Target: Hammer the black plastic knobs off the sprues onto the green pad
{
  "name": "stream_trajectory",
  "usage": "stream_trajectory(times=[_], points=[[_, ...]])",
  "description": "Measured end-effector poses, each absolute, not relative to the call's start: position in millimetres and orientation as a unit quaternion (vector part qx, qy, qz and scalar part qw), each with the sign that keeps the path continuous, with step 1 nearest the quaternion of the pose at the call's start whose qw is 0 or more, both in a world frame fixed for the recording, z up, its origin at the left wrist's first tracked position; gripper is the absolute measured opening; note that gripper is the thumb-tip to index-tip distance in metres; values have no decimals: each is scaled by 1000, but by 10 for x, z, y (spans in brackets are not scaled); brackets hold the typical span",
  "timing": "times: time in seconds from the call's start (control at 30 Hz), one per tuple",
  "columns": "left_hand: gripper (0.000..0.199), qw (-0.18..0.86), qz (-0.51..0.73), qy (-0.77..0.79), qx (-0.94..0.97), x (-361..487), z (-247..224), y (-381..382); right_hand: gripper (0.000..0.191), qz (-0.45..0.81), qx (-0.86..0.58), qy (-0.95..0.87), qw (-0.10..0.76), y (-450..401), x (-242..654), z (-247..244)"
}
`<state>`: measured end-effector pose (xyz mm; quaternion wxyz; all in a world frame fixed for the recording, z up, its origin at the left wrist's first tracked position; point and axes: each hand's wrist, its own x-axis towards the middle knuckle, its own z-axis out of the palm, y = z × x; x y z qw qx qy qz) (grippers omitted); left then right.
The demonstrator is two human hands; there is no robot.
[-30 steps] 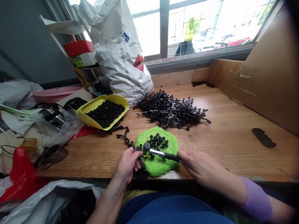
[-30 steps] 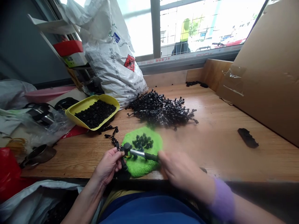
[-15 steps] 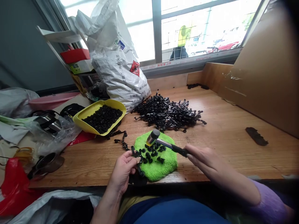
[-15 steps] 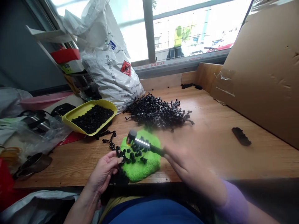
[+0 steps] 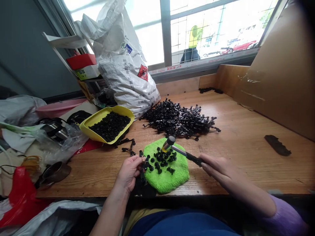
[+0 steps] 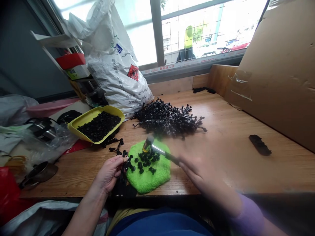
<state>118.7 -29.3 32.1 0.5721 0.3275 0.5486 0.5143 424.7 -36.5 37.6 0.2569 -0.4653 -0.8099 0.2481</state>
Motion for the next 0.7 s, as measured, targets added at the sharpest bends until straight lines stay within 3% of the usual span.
stream_trajectory(times=[0.7], points=[[19, 560, 446, 603, 352, 1268, 416, -225, 24, 254, -447, -823, 242, -331, 4221, 388]])
